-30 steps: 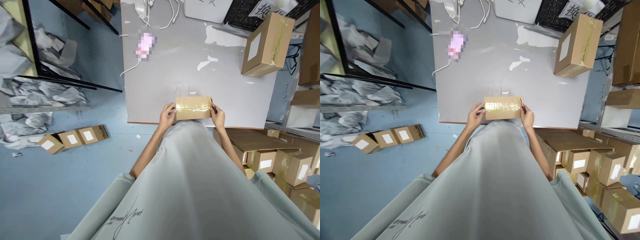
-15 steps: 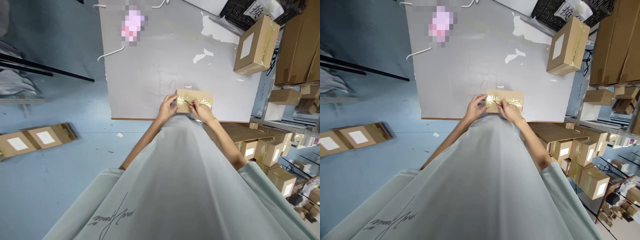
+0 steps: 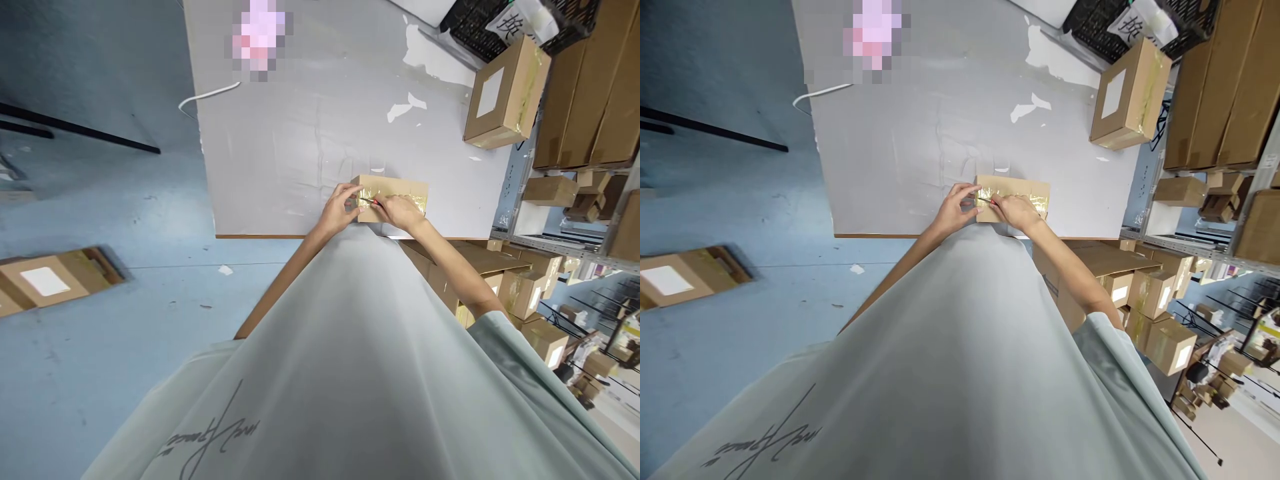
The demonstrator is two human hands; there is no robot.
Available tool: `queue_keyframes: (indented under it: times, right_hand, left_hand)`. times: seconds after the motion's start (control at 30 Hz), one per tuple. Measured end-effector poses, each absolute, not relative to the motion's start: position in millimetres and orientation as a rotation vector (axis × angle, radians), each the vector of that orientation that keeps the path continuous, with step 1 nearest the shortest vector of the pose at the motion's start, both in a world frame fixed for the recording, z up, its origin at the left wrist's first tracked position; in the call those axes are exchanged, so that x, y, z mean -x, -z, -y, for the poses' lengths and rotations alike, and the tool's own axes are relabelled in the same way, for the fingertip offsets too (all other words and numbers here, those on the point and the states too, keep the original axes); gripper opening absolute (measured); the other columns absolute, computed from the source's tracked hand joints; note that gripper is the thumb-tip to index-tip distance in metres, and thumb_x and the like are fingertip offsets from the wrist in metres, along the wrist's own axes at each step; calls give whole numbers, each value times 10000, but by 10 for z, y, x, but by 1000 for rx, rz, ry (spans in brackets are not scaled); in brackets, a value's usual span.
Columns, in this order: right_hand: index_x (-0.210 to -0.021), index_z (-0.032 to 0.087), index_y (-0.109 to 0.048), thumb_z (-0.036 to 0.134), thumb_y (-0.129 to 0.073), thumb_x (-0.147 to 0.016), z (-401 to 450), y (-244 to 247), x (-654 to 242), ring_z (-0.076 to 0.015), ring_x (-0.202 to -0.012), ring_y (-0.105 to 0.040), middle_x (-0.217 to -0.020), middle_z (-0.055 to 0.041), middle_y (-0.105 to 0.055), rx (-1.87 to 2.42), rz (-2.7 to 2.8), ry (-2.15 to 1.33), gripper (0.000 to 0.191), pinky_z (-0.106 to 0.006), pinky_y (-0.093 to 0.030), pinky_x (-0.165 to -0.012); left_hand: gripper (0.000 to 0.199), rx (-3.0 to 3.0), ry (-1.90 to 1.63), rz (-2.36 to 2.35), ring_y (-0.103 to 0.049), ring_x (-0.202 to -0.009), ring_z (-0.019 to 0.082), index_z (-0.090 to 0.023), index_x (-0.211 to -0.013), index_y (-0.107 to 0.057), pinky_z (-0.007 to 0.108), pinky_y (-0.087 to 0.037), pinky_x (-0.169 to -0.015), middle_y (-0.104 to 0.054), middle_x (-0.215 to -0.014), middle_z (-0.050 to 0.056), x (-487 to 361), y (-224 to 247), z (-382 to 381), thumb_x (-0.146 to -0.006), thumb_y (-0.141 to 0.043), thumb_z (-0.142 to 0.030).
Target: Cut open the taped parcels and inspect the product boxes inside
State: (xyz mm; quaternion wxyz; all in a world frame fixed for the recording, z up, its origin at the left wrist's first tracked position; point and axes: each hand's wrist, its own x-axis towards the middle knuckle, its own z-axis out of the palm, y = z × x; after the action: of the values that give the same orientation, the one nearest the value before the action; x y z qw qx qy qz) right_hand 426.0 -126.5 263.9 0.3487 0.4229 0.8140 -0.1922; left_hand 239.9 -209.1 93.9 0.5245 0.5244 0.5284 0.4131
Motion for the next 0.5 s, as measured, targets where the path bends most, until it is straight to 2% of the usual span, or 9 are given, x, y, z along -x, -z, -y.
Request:
queue_keyframes:
  times: [0.2, 0.4, 0.5]
  right_hand:
    - [-1572, 164, -671, 440, -362, -1250, 1114, -2711, -4165, -395, -1240, -800, -1316, -241, -845, -1017, -2100, 493, 525, -432, -528, -1001]
    - [-1475, 91, -726, 246, -496, -1166, 1127, -2667, -3799, -401, -1221, -786, -1294, -279, -833, -930, -2105, 456, 416, -484, -540, -1048]
    - [-1478, 83, -721, 206, -514, -1136, 1193, -2608, -3697, -401, -1209, -784, -1266, -272, -837, -925, -2139, 446, 417, -504, -550, -1063]
  left_hand:
    - [640, -1243, -950, -1292, -750, -1281, 270, -245, -1560, -714, 390, -679, -1046, -621, -1550, 147, -2391, -981, 2098, -940, -831, -352]
    - [626, -1191, -937, -1300, -737, -1298, 263, -260, -1542, -714, 391, -677, -1064, -613, -1557, 144, -2412, -1008, 2158, -967, -843, -473]
    - [637, -1162, -945, -1320, -737, -1305, 271, -259, -1550, -707, 406, -684, -1062, -611, -1579, 159, -2436, -1014, 2188, -971, -835, -491]
